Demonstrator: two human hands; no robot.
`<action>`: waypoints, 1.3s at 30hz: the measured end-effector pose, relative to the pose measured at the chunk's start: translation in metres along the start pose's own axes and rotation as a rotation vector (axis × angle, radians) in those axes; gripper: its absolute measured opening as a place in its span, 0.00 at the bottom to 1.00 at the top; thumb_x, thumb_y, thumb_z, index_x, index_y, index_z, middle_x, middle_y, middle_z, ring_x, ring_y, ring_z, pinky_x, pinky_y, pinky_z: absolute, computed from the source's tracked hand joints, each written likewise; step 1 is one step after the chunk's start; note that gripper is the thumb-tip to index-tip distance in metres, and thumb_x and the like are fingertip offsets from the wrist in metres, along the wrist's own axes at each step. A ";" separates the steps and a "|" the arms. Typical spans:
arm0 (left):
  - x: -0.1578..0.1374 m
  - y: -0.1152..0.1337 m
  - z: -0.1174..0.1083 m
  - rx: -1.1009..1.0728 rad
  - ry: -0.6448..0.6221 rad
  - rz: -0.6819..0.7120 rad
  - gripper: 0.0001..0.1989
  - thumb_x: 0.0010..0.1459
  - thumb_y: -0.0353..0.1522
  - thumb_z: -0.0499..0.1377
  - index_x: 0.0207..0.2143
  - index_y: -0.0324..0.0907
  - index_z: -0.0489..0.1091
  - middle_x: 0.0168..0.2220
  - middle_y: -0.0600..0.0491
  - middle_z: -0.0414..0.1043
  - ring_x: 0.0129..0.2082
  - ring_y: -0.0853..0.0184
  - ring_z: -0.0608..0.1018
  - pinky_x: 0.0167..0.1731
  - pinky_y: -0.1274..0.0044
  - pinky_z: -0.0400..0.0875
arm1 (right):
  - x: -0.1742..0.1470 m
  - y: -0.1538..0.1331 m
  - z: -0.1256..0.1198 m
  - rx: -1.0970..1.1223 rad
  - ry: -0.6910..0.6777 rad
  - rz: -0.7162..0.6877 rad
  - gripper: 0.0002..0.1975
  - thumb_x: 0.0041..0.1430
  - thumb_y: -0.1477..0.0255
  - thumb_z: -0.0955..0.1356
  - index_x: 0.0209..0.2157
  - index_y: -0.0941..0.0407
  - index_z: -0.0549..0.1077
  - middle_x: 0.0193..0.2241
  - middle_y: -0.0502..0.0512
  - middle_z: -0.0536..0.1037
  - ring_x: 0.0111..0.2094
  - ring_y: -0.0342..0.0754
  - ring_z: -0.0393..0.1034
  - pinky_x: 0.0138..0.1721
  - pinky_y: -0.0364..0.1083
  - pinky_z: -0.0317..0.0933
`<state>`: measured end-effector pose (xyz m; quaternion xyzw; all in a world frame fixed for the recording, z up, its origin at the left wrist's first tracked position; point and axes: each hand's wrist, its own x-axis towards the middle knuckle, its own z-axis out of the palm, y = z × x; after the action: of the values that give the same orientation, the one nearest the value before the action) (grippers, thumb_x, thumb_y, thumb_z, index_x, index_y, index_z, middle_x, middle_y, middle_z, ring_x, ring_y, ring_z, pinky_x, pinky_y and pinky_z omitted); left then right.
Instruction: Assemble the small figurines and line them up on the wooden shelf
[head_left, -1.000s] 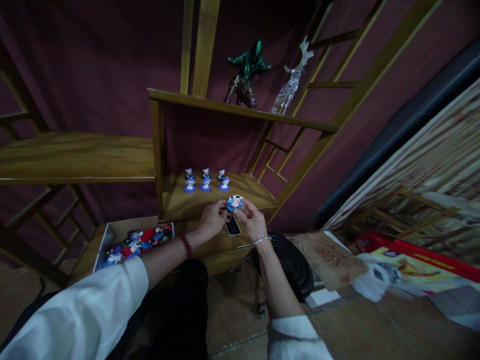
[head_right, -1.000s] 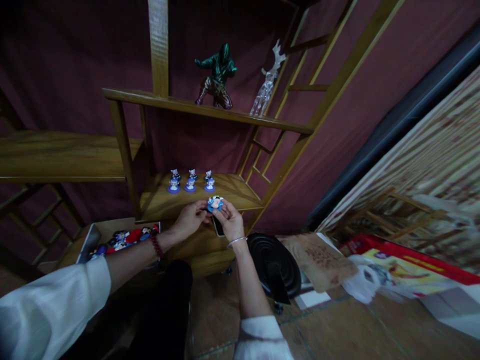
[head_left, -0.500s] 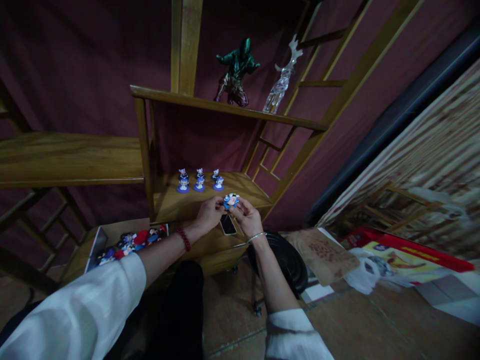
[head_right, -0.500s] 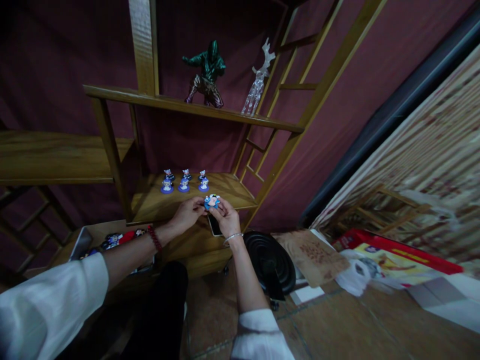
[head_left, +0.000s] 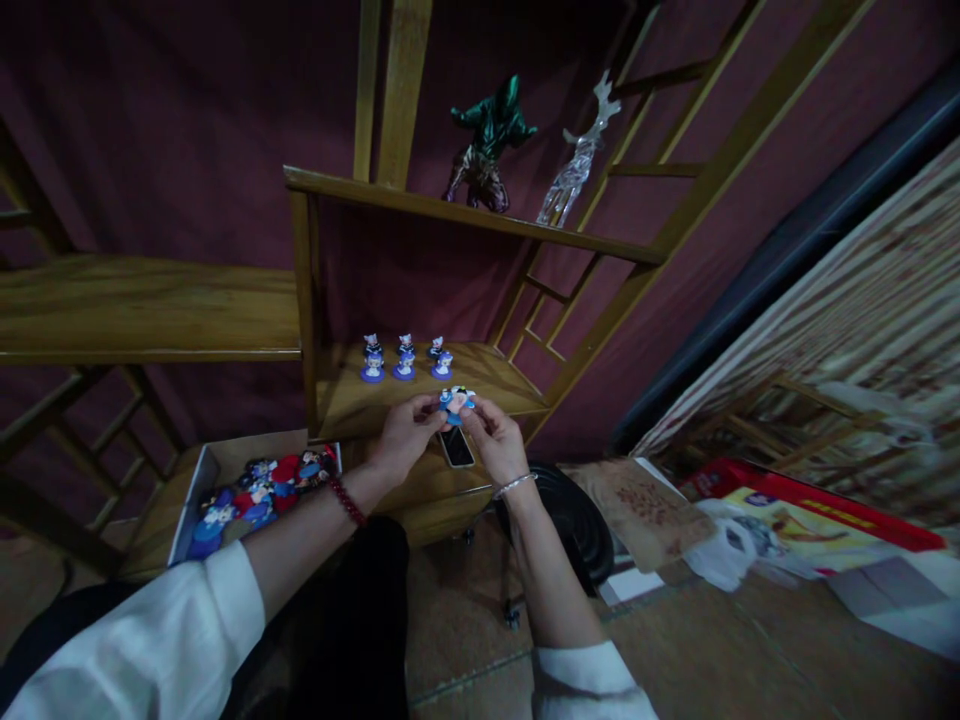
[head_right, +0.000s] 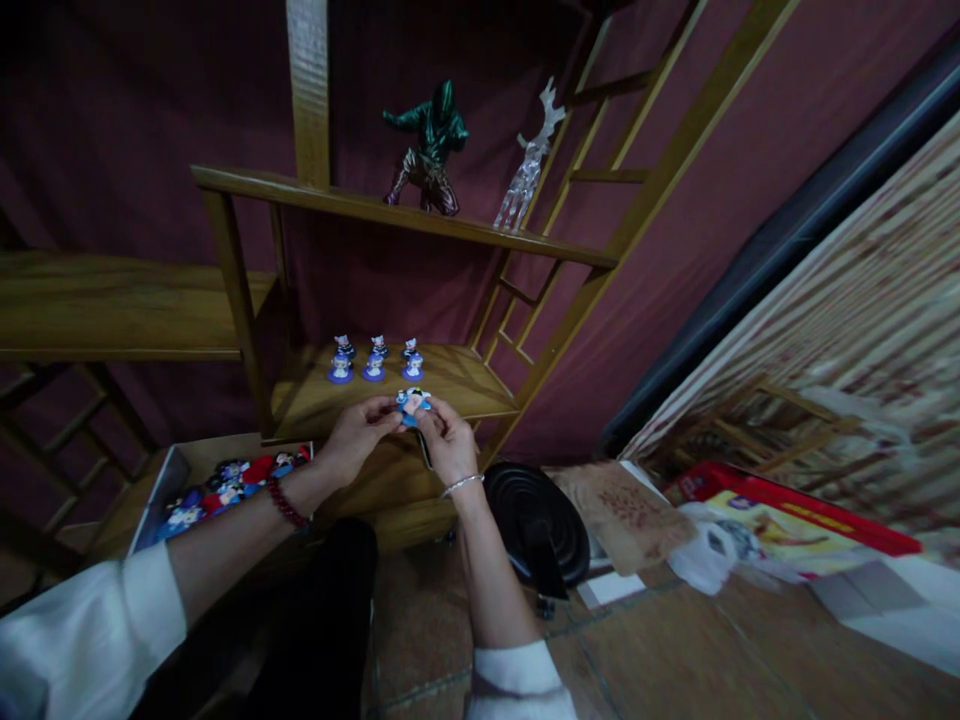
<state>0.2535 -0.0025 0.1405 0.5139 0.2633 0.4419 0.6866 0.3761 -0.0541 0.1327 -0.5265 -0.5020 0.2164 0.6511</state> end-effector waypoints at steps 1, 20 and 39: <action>-0.005 0.002 -0.003 -0.044 0.005 -0.008 0.09 0.47 0.24 0.60 0.34 0.38 0.73 0.34 0.51 0.75 0.29 0.72 0.75 0.34 0.78 0.69 | -0.002 -0.002 0.004 0.034 0.007 0.013 0.16 0.47 0.62 0.70 0.38 0.54 0.74 0.35 0.52 0.79 0.37 0.48 0.73 0.41 0.49 0.67; -0.095 0.025 -0.084 -0.395 0.161 0.018 0.19 0.44 0.31 0.65 0.42 0.44 0.73 0.45 0.52 0.72 0.41 0.68 0.72 0.34 0.81 0.68 | -0.049 -0.042 0.106 -0.037 -0.070 0.011 0.13 0.47 0.63 0.70 0.34 0.55 0.77 0.35 0.52 0.80 0.37 0.50 0.73 0.42 0.50 0.67; -0.128 0.043 -0.161 -0.582 0.370 0.045 0.19 0.40 0.30 0.67 0.38 0.41 0.72 0.39 0.53 0.73 0.40 0.67 0.74 0.43 0.73 0.68 | -0.061 -0.028 0.197 -0.043 -0.232 -0.001 0.10 0.50 0.64 0.68 0.32 0.53 0.78 0.34 0.52 0.79 0.37 0.48 0.72 0.43 0.50 0.65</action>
<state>0.0471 -0.0349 0.1156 0.2132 0.2351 0.5991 0.7351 0.1707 -0.0208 0.1204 -0.5116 -0.5787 0.2647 0.5773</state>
